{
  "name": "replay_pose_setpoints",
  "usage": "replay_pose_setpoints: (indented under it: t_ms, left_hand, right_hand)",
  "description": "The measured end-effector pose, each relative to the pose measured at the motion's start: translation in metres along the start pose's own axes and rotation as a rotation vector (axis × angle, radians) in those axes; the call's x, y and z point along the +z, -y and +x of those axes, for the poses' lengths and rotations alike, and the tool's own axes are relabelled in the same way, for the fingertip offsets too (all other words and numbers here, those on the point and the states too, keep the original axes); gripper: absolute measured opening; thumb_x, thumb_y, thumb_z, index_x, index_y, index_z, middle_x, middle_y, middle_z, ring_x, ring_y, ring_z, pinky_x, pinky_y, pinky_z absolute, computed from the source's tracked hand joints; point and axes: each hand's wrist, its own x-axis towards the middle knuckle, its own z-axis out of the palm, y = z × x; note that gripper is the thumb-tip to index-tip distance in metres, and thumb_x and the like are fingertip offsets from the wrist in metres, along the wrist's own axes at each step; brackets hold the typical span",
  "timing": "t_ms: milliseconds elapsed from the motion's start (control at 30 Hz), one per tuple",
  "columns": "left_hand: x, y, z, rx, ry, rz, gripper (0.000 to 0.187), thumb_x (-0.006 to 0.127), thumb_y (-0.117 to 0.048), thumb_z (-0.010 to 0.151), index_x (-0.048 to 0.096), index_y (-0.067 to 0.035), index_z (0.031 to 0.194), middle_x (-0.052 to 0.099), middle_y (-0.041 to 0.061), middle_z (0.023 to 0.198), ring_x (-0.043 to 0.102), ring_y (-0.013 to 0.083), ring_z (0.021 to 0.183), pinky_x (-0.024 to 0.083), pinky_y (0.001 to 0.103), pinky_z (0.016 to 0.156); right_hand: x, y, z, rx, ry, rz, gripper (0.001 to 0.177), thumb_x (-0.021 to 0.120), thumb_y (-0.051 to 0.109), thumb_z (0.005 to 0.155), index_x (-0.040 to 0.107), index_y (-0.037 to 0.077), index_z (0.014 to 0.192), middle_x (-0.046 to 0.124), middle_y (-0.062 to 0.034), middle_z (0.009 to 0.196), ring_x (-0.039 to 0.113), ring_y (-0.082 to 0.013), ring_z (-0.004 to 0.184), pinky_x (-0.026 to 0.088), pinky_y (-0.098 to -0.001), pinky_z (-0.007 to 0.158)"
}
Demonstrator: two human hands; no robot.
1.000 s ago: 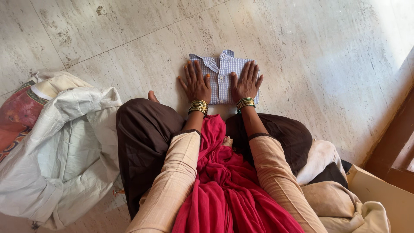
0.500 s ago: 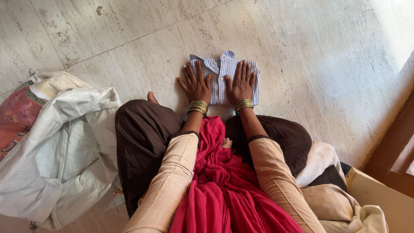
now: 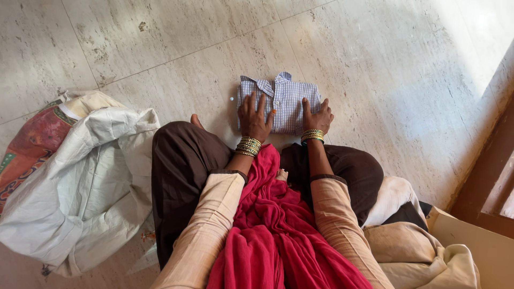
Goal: The person sits on the floor and folds a blue and white checkered shirt, smoothing it out before placing it into a white sack. They then pick up a cream-colored shirt, button it up, and smooth the fabric.
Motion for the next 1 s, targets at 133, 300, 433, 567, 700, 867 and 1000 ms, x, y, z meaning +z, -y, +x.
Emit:
replay_pose_setpoints:
  t_ms: [133, 300, 433, 567, 700, 867, 1000]
  left_hand:
    - [-0.021, -0.025, -0.015, 0.272, 0.211, 0.022, 0.108, 0.070, -0.070, 0.080, 0.016, -0.026, 0.163, 0.014, 0.020, 0.169, 0.012, 0.0437, 0.156, 0.011, 0.070, 0.120]
    - [-0.029, -0.029, -0.009, 0.208, 0.316, 0.160, 0.134, 0.082, -0.072, 0.064, 0.003, -0.031, 0.165, 0.002, 0.019, 0.172, 0.005, 0.0436, 0.159, 0.003, 0.075, 0.121]
    - [-0.017, -0.025, -0.003, 0.137, 0.367, 0.186, 0.121, 0.083, -0.056, 0.072, 0.007, -0.034, 0.163, 0.003, 0.019, 0.171, 0.005, 0.0436, 0.158, 0.002, 0.073, 0.120]
    - [0.009, -0.017, 0.000, 0.087, 0.199, 0.103, 0.095, 0.080, -0.036, 0.083, 0.026, -0.034, 0.161, 0.021, 0.018, 0.166, 0.018, 0.0410, 0.154, 0.011, 0.069, 0.120]
    - [0.016, 0.005, 0.025, -0.088, 0.081, -0.768, 0.065, 0.065, -0.029, 0.099, 0.042, -0.010, 0.157, 0.049, 0.014, 0.158, 0.050, 0.0287, 0.146, 0.047, 0.044, 0.125]
    - [-0.026, -0.001, 0.042, -0.563, 0.211, -1.966, 0.073, 0.074, -0.044, 0.095, 0.048, -0.003, 0.150, 0.055, 0.011, 0.146, 0.052, 0.0278, 0.135, 0.042, 0.048, 0.115]
    - [-0.035, -0.008, 0.033, -0.708, 0.305, -2.248, 0.074, 0.073, -0.048, 0.090, 0.047, -0.010, 0.148, 0.056, 0.005, 0.146, 0.052, 0.0255, 0.133, 0.041, 0.049, 0.114]
  right_hand:
    - [-0.002, -0.011, 0.011, -0.047, 0.045, 0.057, 0.084, 0.071, 0.068, 0.082, 0.062, 0.005, 0.137, 0.067, -0.0241, 0.126, 0.064, -0.0408, 0.118, 0.052, -0.0495, 0.098]
    - [0.019, -0.024, 0.015, -0.051, 0.085, 0.175, 0.079, 0.075, 0.064, 0.080, 0.069, 0.000, 0.126, 0.073, -0.0257, 0.111, 0.071, -0.0380, 0.104, 0.055, -0.0459, 0.093]
    - [0.030, -0.030, 0.028, -0.028, 0.264, 0.477, 0.077, 0.076, 0.060, 0.081, 0.069, -0.003, 0.124, 0.077, -0.0244, 0.109, 0.075, -0.0323, 0.098, 0.059, -0.0433, 0.086]
    - [0.026, -0.030, 0.035, 0.295, 0.846, 1.295, 0.078, 0.064, 0.066, 0.093, 0.052, 0.012, 0.147, 0.068, -0.0145, 0.127, 0.066, -0.0274, 0.094, 0.049, -0.0456, 0.082]
    - [0.004, -0.018, 0.032, 0.184, 0.602, 1.304, 0.097, 0.045, 0.078, 0.094, 0.046, 0.002, 0.154, 0.059, -0.0200, 0.142, 0.062, -0.0290, 0.122, 0.049, -0.0481, 0.104]
    - [-0.019, 0.019, 0.009, 0.424, 0.781, 1.166, 0.085, 0.037, 0.073, 0.086, 0.018, 0.029, 0.156, 0.038, -0.0105, 0.157, 0.050, -0.0364, 0.134, 0.044, -0.0548, 0.106]
    - [-0.028, 0.029, 0.000, -0.068, 0.746, 1.430, 0.069, 0.063, 0.042, 0.100, 0.043, 0.006, 0.155, 0.050, -0.0163, 0.156, 0.054, -0.0266, 0.138, 0.045, -0.0425, 0.114]
